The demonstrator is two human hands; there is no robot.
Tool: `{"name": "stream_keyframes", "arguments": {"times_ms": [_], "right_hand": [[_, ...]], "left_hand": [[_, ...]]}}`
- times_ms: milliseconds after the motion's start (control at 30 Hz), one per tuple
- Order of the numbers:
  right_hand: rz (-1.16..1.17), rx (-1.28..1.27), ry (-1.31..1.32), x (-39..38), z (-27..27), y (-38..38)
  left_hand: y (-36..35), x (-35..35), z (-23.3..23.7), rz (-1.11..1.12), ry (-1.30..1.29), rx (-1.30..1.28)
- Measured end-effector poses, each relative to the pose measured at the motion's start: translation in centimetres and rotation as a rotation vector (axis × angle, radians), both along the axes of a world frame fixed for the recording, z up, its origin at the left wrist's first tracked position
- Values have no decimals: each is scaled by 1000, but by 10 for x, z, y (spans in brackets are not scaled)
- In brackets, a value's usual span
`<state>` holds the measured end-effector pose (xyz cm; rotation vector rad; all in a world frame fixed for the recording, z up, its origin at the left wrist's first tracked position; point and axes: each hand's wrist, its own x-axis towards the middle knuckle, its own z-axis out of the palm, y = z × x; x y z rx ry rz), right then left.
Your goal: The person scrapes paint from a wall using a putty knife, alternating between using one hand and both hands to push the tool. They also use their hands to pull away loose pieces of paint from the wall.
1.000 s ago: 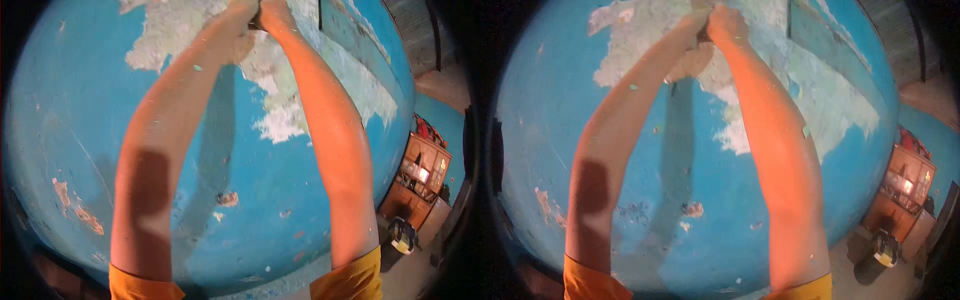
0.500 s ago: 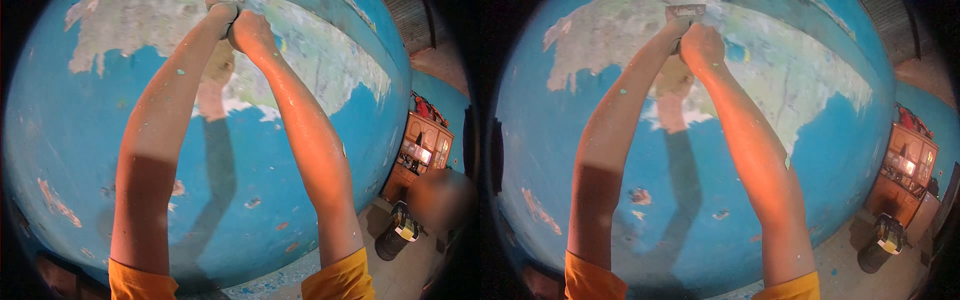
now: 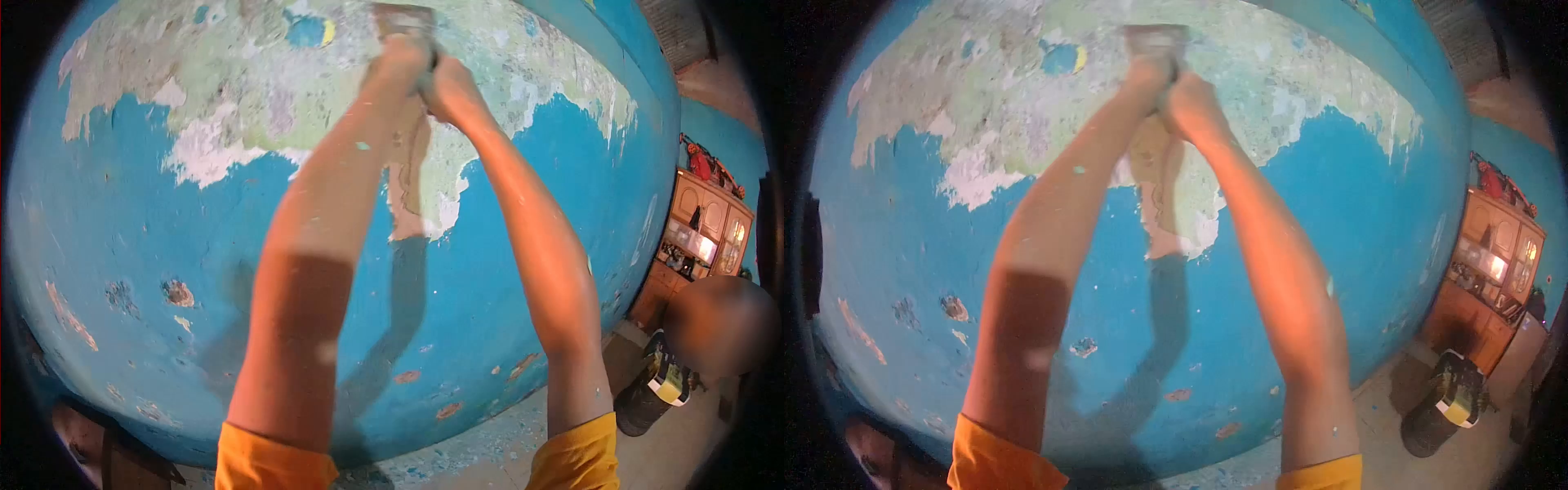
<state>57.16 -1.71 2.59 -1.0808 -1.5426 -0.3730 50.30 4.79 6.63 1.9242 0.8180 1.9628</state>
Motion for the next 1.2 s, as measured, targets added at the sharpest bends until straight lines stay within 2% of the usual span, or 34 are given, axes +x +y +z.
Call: {"name": "stream_keyframes", "arguments": {"times_ms": [33,67,133,233,267,433,500,567,633,667,700,733,767,833,900,933,967,1000,1033,1067,1100,1167,1200], "right_hand": [[-11,-21,-110,-6,12,-1],[0,-13,-105,-12,19,-3],[31,49,-220,-22,31,-4],[-69,149,-245,-23,30,11],[-89,129,-173,-21,28,14],[-169,119,-36,18,24,19],[-21,0,204,42,8,13],[-32,11,174,66,-25,12],[-23,41,116,78,-38,12],[-46,84,-12,79,-34,11],[-72,132,-142,80,-28,9],[-84,137,-148,77,-25,8],[-146,97,-228,68,-22,8],[-172,66,-302,62,-23,3],[-75,3,-372,58,-37,-5],[-13,31,-358,56,-43,-7],[10,75,-349,51,-45,-4],[3,-5,-297,41,-36,-16],[-86,46,-263,33,-28,-15],[-109,103,-252,25,-21,-14],[-157,146,-230,18,-16,-13],[-111,162,-264,6,-7,-18],[-88,154,-299,0,-5,-21]], "left_hand": [[8,-8,16,7,-81,12],[16,-20,28,15,-170,18],[29,-44,44,48,-179,-5],[-12,-36,27,-17,-285,-89],[-15,-30,24,-51,-292,-55],[15,19,49,-46,45,29],[36,52,40,14,266,74],[57,77,20,93,405,123],[73,82,-5,204,311,183],[73,78,-8,231,207,206],[39,71,-13,203,55,115],[1,61,-27,175,-93,18],[-9,59,-36,172,-105,23],[-18,45,-42,-200,-422,-8],[31,28,-63,-59,-109,269],[13,31,-60,-253,-369,2],[53,38,-69,164,-244,97],[-20,31,-67,367,-297,1],[-95,25,-65,547,-351,-116],[-27,17,-40,186,-415,88],[-18,9,-30,216,-429,116],[-20,1,-18,65,-556,117],[-20,-8,-13,64,-558,129]]}}
